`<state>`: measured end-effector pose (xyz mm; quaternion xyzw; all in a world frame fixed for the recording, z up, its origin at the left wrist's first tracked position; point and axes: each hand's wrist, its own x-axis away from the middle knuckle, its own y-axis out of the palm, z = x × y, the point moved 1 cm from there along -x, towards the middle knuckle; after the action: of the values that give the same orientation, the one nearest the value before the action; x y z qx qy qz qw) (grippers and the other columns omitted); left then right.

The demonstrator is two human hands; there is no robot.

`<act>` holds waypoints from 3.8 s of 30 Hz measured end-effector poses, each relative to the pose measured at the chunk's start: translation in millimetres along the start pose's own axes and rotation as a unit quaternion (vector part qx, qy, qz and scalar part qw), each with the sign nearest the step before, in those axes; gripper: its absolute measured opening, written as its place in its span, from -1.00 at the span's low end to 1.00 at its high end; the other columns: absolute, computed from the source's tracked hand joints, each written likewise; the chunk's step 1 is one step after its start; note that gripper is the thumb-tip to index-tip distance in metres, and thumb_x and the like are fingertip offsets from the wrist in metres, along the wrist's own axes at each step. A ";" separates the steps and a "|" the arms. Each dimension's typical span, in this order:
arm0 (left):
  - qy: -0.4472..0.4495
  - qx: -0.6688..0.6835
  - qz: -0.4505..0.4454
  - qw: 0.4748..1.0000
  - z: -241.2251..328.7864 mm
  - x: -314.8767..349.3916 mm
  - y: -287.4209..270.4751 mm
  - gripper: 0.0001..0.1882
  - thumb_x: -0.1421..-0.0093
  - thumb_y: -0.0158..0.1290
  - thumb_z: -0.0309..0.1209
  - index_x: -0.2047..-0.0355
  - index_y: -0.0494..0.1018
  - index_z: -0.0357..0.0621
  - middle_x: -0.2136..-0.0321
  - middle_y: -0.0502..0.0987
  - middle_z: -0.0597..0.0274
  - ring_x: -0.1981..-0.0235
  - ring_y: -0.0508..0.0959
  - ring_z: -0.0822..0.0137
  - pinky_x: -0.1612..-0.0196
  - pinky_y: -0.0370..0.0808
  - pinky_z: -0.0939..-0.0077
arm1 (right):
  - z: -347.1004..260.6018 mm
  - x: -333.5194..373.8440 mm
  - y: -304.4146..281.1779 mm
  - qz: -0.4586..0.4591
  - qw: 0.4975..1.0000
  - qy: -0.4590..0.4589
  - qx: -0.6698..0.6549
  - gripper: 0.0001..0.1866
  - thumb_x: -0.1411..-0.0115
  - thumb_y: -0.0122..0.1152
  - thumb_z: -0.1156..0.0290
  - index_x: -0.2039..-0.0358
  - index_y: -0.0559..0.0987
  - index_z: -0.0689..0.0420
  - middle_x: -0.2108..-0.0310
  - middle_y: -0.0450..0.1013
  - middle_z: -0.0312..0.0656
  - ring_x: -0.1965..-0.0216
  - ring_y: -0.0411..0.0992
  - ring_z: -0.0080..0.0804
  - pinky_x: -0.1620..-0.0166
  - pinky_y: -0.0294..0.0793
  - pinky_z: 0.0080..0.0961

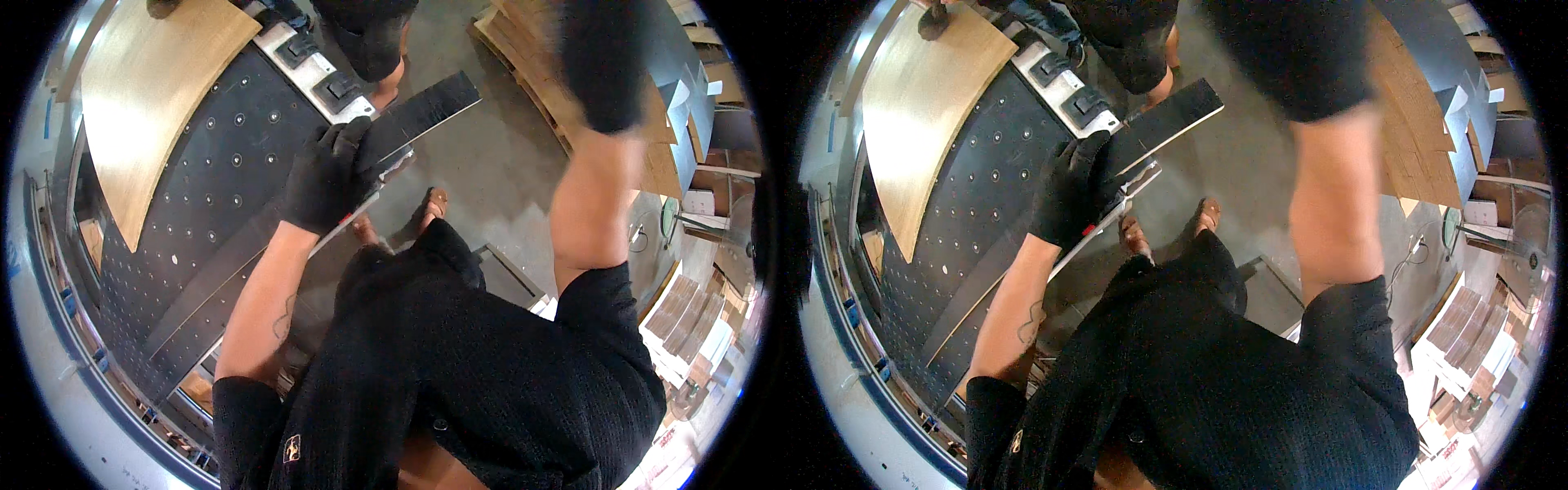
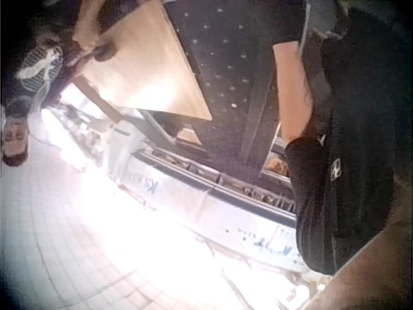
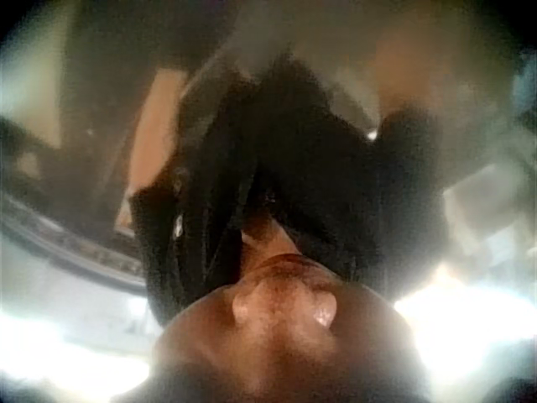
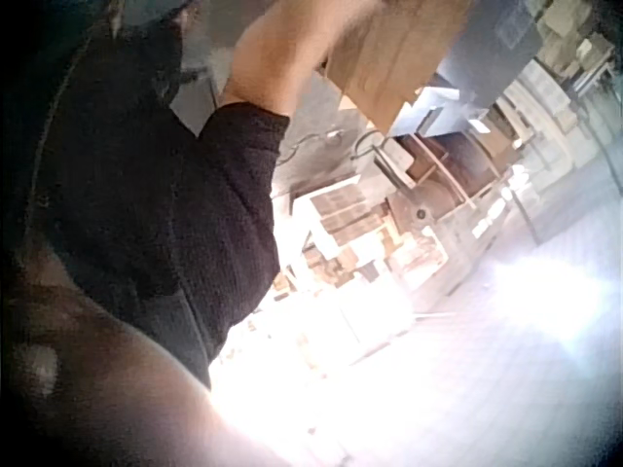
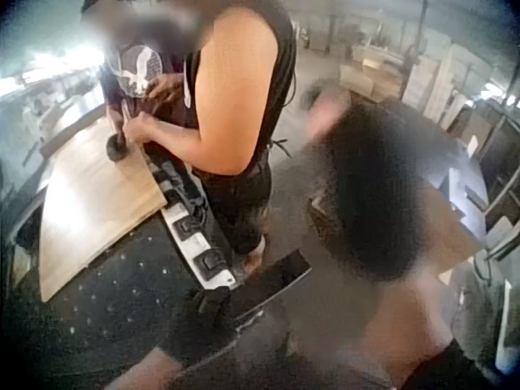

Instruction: The person uses a utility knife to cut a thin strip of wood on a work table, then breaks off the cut piece by hand and continues trimming the edge of a wooden block with the knife.

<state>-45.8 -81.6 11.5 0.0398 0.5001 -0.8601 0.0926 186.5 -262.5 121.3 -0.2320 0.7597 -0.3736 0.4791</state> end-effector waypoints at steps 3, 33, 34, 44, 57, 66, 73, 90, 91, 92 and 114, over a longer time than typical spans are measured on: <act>0.018 0.013 0.007 1.000 -1.9 1.7 -0.5 -0.37 -0.10 0.37 -0.30 -0.17 0.48 -0.20 0.00 0.62 -0.15 -0.01 0.58 -0.23 -0.09 0.55 -0.04 | -14.7 -3.2 7.2 0.009 0.946 0.221 -0.236 -0.78 -0.43 0.16 0.17 0.16 0.61 0.04 0.23 0.62 0.08 0.15 0.60 0.06 0.05 0.53 0.03; 0.010 -0.005 0.003 1.000 -21.1 35.9 -17.7 -0.42 -0.09 0.41 -0.34 -0.11 0.50 -0.17 0.06 0.59 -0.12 0.06 0.58 -0.22 -0.03 0.54 -0.01 | -41.4 46.3 156.1 -0.032 0.995 0.074 -0.055 -0.71 -0.45 0.08 0.14 0.19 0.59 0.09 0.36 0.61 0.03 0.28 0.60 0.10 0.11 0.55 -0.01; 0.025 -0.010 0.002 1.000 -23.2 39.1 -19.2 -0.41 -0.08 0.42 -0.34 -0.12 0.50 -0.17 0.06 0.59 -0.12 0.07 0.58 -0.23 -0.03 0.54 -0.01 | -44.4 50.1 157.7 -0.034 0.995 0.074 -0.057 -0.71 -0.45 0.08 0.14 0.19 0.59 0.09 0.36 0.61 0.03 0.28 0.60 0.10 0.11 0.55 -0.01; 0.050 -0.017 0.000 0.999 -34.6 50.9 -29.5 -0.35 -0.06 0.44 -0.28 -0.15 0.50 -0.16 0.05 0.59 -0.15 0.05 0.58 -0.25 -0.03 0.54 -0.01 | -57.7 58.5 154.1 -0.052 0.992 0.098 -0.053 -0.71 -0.41 0.17 0.16 0.11 0.61 0.12 0.24 0.61 0.04 0.15 0.59 0.10 0.06 0.54 0.00; 0.038 -0.029 0.020 0.999 -54.8 62.9 -36.8 -0.41 -0.11 0.39 -0.29 -0.12 0.50 -0.20 0.04 0.59 -0.22 0.03 0.59 -0.28 -0.04 0.57 -0.01 | -80.3 38.0 146.7 -0.040 0.996 0.047 -0.067 -0.79 -0.34 0.15 0.35 0.20 0.54 0.26 0.22 0.53 0.21 0.15 0.52 0.24 0.09 0.46 0.09; 0.033 -0.023 0.028 0.999 -50.7 54.9 -33.0 -0.39 -0.12 0.39 -0.22 -0.12 0.51 -0.23 0.03 0.58 -0.21 0.01 0.59 -0.25 -0.09 0.55 -0.02 | -61.8 42.9 170.5 -0.031 0.998 0.048 0.040 -0.75 -0.41 0.12 0.19 0.13 0.62 0.09 0.13 0.60 0.02 0.08 0.59 0.05 -0.02 0.53 0.03; 0.041 -0.030 0.023 0.998 -49.2 53.8 -39.2 -0.41 -0.13 0.37 -0.25 -0.12 0.51 -0.24 0.00 0.58 -0.22 -0.01 0.57 -0.27 -0.09 0.55 -0.02 | -64.6 23.3 146.5 -0.013 1.000 0.026 -0.007 -0.73 -0.40 0.14 0.17 0.11 0.61 0.10 0.19 0.61 0.04 0.14 0.59 0.12 -0.01 0.55 0.02; 0.024 -0.015 0.006 1.000 -50.0 54.7 -41.4 -0.41 -0.14 0.36 -0.24 -0.13 0.52 -0.25 0.04 0.59 -0.25 0.00 0.58 -0.27 -0.07 0.56 -0.02 | -64.5 2.4 137.7 -0.046 0.994 0.043 -0.090 -0.75 -0.43 0.05 0.38 0.00 0.48 0.28 0.21 0.46 0.23 0.09 0.40 0.32 0.03 0.39 0.14; 0.045 -0.022 0.026 0.998 -50.4 54.8 -38.9 -0.41 -0.14 0.36 -0.24 -0.13 0.52 -0.25 0.06 0.58 -0.24 0.01 0.58 -0.26 -0.06 0.55 -0.02 | -60.6 -1.3 134.4 -0.057 0.993 0.042 -0.092 -0.67 -0.45 0.05 0.35 -0.11 0.46 0.29 0.12 0.49 0.22 0.01 0.42 0.30 -0.03 0.42 0.14; 0.048 -0.024 0.026 0.998 -51.0 54.9 -37.5 -0.41 -0.14 0.36 -0.24 -0.13 0.52 -0.25 0.06 0.58 -0.24 0.01 0.58 -0.26 -0.06 0.55 -0.02 | -65.7 3.5 141.6 0.026 0.996 0.050 -0.068 -0.71 -0.40 0.17 0.14 0.11 0.61 0.10 0.23 0.61 0.06 0.16 0.59 0.15 0.02 0.56 0.01; -0.057 -0.076 -0.074 0.993 -51.4 64.5 -79.4 -0.58 -0.34 0.20 -0.09 -0.06 0.63 -0.09 0.07 0.69 -0.13 0.06 0.69 -0.17 -0.03 0.62 0.05 | -65.5 67.0 118.3 -0.280 0.949 0.023 -0.142 -0.51 -0.24 0.38 -0.13 0.10 0.71 0.04 0.14 0.64 -0.01 0.04 0.59 0.07 -0.02 0.57 -0.07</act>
<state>-126.0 -6.4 43.3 -0.0535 0.5597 -0.8248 0.0600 99.1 -214.9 7.8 -0.4926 0.7201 -0.3861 0.2995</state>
